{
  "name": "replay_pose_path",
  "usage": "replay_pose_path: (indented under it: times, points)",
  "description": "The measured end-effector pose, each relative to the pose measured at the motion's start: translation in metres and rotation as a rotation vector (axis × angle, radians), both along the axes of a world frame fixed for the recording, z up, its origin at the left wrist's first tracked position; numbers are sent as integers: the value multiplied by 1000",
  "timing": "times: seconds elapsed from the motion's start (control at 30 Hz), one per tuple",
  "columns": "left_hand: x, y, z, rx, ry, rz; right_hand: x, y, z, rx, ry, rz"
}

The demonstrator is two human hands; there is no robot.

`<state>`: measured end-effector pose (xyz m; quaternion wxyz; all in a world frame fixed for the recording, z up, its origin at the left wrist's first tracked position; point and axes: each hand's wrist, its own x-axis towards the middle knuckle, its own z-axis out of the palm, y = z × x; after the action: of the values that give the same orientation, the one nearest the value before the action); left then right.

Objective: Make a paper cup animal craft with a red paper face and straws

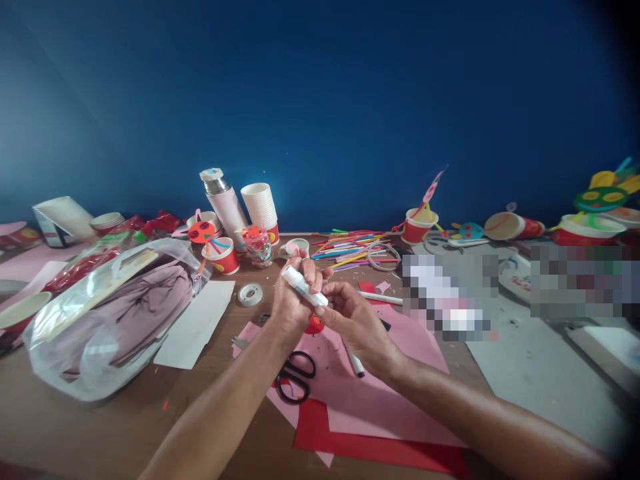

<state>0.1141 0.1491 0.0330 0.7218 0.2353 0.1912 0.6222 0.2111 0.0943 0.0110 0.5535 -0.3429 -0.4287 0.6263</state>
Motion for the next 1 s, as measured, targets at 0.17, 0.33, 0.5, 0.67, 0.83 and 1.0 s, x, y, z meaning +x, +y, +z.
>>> replay_pose_path:
  times: [0.17,0.33,0.5,0.67,0.83,1.0]
  points:
    - [1,0,1,18,51,32,9,4,1,163,-308,71]
    - [5,-3,4,26,80,45,17,7,4,379,-701,-18]
    - [9,-5,4,44,108,42,21,9,1,685,-1004,-225]
    - [9,0,3,21,60,37,22,10,2,629,-1056,-191]
    - [9,3,4,-3,33,62,23,11,4,669,-1080,-170]
    - [12,0,3,23,50,83,22,13,1,609,-1039,-255]
